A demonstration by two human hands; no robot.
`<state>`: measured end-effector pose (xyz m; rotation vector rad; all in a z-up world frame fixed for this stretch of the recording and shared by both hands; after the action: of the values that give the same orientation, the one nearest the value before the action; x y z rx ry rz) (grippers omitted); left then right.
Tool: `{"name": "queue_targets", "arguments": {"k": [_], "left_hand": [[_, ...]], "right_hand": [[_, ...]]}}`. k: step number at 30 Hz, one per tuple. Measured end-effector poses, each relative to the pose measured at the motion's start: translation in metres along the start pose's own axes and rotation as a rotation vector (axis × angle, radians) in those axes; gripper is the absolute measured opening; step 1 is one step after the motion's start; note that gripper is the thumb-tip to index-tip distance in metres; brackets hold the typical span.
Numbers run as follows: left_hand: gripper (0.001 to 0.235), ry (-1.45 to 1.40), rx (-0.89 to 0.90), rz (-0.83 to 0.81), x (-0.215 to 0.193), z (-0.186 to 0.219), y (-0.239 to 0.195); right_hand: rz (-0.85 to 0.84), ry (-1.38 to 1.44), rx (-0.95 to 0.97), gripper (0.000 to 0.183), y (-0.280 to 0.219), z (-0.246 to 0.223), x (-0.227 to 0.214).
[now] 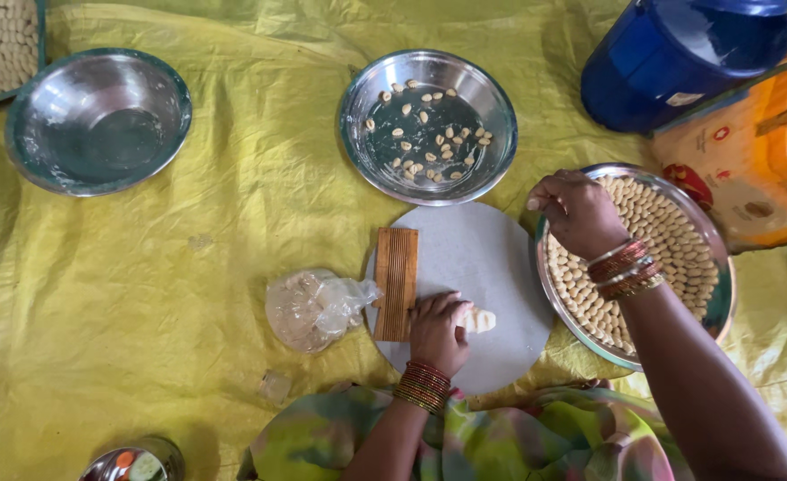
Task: The person sits on a yellow tarp and shapes small pieces of dough into ridged snacks using a wooden grooved board. They roll the dough on the board, transfer the finished pieces to a large metal tray, and occasionally dip their hands into a bowl of water.
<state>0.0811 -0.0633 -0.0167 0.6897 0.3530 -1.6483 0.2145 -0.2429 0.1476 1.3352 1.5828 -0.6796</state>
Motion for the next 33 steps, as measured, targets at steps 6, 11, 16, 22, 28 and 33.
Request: {"name": "queue_targets", "arguments": {"k": [6, 11, 16, 22, 28, 33], "left_hand": [[0.044, 0.067, -0.008, -0.025, 0.007, -0.003, 0.000], [0.044, 0.068, -0.011, -0.013, 0.010, -0.005, 0.001], [0.044, 0.064, 0.016, 0.011, 0.013, -0.008, -0.001], [0.048, 0.030, 0.035, 0.041, 0.005, -0.006, -0.001], [0.052, 0.040, 0.068, 0.071, -0.007, 0.003, -0.008], [0.057, 0.072, 0.062, 0.096, -0.014, 0.000, -0.017]], "right_hand": [[-0.135, 0.504, 0.065, 0.009, -0.018, -0.049, -0.029], [-0.247, 0.693, 0.121, 0.014, -0.037, -0.087, -0.049], [-0.298, 0.727, 0.132, 0.013, -0.067, -0.113, -0.071], [-0.244, 0.722, 0.125, 0.013, -0.122, -0.117, -0.117], [-0.179, 0.457, 0.235, 0.019, -0.221, -0.042, -0.149], [-0.203, -0.020, 0.525, 0.017, -0.368, 0.067, -0.147]]}}
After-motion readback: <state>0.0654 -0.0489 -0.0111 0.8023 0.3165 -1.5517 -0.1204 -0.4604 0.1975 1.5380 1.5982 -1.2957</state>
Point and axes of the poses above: each hand's wrist, its own y-axis towards the middle knuckle, its own x-axis out of the palm, z = x × y, the point moved 9 cm from there along y, towards the middle knuckle, and after that the axes turned 1 degree about -x, right-handed, at the moved point
